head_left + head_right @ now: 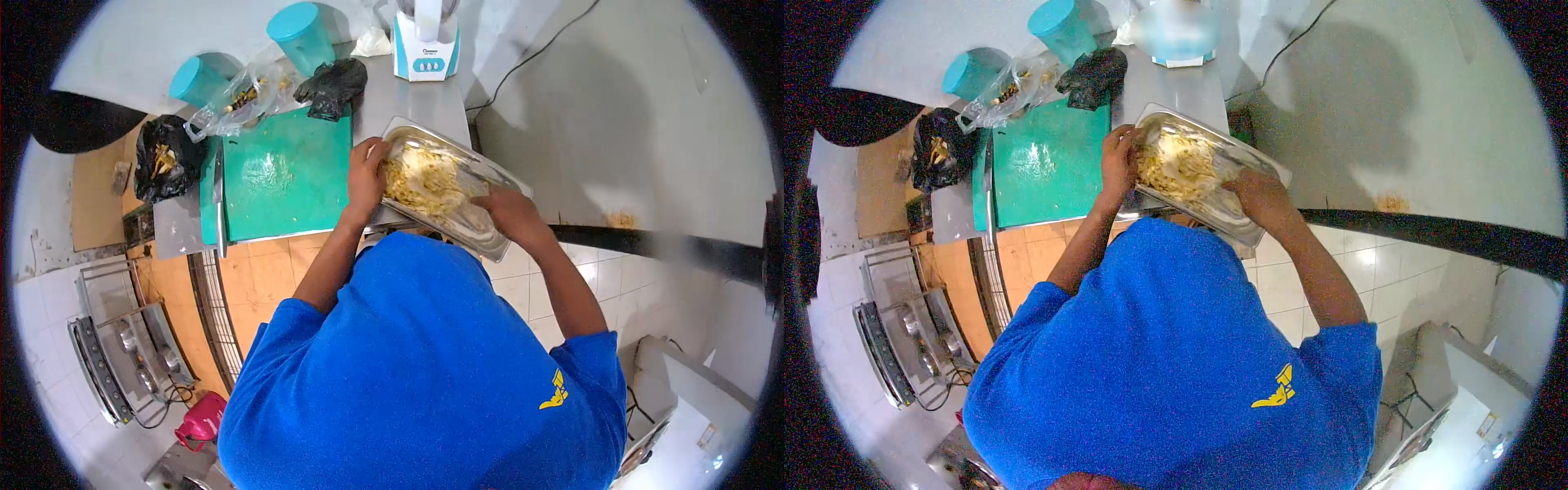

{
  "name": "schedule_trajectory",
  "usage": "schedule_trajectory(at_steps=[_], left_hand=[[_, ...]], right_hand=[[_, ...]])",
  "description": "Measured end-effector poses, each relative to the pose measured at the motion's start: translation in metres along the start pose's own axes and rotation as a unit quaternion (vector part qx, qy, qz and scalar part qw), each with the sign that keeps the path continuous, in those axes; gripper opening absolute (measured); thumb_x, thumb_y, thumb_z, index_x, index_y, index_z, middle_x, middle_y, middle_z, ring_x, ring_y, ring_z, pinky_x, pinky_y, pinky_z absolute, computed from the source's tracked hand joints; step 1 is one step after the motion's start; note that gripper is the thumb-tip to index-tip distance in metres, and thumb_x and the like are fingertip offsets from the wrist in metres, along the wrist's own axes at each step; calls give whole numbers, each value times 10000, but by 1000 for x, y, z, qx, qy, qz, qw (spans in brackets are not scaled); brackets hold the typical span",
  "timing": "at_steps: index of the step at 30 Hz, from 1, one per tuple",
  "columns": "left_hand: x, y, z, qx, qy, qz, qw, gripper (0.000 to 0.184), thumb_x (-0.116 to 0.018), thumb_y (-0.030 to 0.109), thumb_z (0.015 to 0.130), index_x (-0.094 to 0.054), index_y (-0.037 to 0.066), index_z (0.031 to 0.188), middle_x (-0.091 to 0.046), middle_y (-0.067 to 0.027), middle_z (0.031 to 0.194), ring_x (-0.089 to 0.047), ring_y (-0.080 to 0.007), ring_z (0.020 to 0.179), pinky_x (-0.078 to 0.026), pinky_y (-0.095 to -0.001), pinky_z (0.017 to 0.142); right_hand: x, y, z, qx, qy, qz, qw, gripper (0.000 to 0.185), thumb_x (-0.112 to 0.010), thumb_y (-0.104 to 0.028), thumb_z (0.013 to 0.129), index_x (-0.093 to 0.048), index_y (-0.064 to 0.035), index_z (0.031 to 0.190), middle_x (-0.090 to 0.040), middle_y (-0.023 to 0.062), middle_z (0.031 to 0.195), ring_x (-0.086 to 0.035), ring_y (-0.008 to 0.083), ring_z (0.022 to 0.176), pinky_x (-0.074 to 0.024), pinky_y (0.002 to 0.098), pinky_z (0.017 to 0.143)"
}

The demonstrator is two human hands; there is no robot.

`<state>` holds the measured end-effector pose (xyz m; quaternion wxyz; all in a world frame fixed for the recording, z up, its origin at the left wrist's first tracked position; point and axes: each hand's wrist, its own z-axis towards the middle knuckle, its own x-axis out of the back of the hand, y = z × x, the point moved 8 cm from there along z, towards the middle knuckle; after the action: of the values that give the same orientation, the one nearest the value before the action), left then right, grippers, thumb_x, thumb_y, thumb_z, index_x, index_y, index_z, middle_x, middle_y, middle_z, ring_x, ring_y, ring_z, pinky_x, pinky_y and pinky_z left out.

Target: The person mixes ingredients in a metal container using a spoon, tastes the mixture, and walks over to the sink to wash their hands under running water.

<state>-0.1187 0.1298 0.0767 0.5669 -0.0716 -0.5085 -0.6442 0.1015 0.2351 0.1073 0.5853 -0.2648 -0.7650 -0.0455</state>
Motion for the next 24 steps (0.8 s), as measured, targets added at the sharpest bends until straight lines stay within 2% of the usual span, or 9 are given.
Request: schedule_trajectory(at_steps=[3, 6, 7, 10, 14, 17, 20, 21, 24], left_hand=[[2, 4, 2, 21, -2, -21, 1000, 456, -527, -105, 642, -587, 28, 1075, -534, -141, 1142, -502, -332, 1029, -418, -395, 893], [0, 2, 0, 27, -18, -30, 999, 476, -518, -110, 645, -573, 22, 1099, -521, -153, 1167, -499, -344, 1049, -416, -395, 907], [-2, 1, 2, 23, -18, -29, 999, 482, -513, -113, 647, -568, 21, 1107, -517, -157, 1175, -498, -348, 1058, -416, -395, 912], [0, -6, 1, 33, -12, -56, 998, 497, -497, -126, 650, -558, 21, 1121, -504, -169, 1199, -486, -358, 1098, -411, -397, 934], [3, -9, 2, 45, 3, -73, 996, 507, -488, -131, 657, -550, 25, 1136, -499, -169, 1209, -475, -359, 1123, -407, -397, 947], [4, -7, -1, 42, 12, -58, 997, 493, -496, -120, 670, -551, 31, 1137, -507, -162, 1198, -486, -354, 1097, -409, -396, 935], [-1, -12, 5, 30, 5, -9, 999, 462, -514, -81, 699, -549, 43, 1143, -518, -153, 1182, -499, -345, 1057, -415, -397, 908], [-3, -14, 5, 26, -7, 9, 1000, 453, -521, -63, 713, -546, 51, 1150, -521, -148, 1178, -501, -340, 1045, -416, -397, 898], [-4, -12, 2, 27, -5, 8, 1000, 438, -537, -1, 760, -520, 78, 1190, -554, -158, 1118, -519, -339, 996, -433, -413, 846]], right_hand=[[11, -6, -17, -21, -76, -7, 997, 335, -468, -102, 848, -633, -201, 1122, -563, 153, 869, -595, 322, 836, -470, 439, 739], [-22, -20, 6, 28, -29, -6, 999, 339, -450, -86, 853, -641, -201, 1108, -563, 146, 875, -591, 318, 833, -471, 434, 725], [-25, -26, 18, 7, -18, 9, 1000, 285, -480, -130, 844, -656, -166, 1065, -569, 150, 876, -602, 317, 834, -490, 415, 730], [-9, -39, 36, -1, 60, 63, 996, 303, -474, -106, 858, -650, -199, 1087, -566, 136, 880, -588, 317, 830, -473, 419, 719], [-17, -33, 53, -3, 228, 163, 960, 310, -497, -82, 841, -644, -183, 1094, -592, 135, 926, -586, 318, 860, -468, 407, 743], [-41, -50, 74, 21, 155, 165, 974, 321, -486, -88, 840, -630, -166, 1116, -595, 146, 931, -583, 323, 872, -460, 404, 760], [-44, -58, 58, -33, 26, 108, 993, 316, -452, -131, 851, -626, -163, 1113, -577, 170, 928, -614, 334, 831, -499, 434, 728], [-38, -56, 44, 33, 27, 70, 997, 318, -459, -147, 857, -613, -186, 1132, -583, 170, 948, -618, 337, 841, -504, 430, 738], [-15, -37, 5, 27, -53, -34, 998, 291, -464, -161, 858, -625, -185, 1100, -582, 172, 945, -623, 326, 858, -507, 427, 749]])
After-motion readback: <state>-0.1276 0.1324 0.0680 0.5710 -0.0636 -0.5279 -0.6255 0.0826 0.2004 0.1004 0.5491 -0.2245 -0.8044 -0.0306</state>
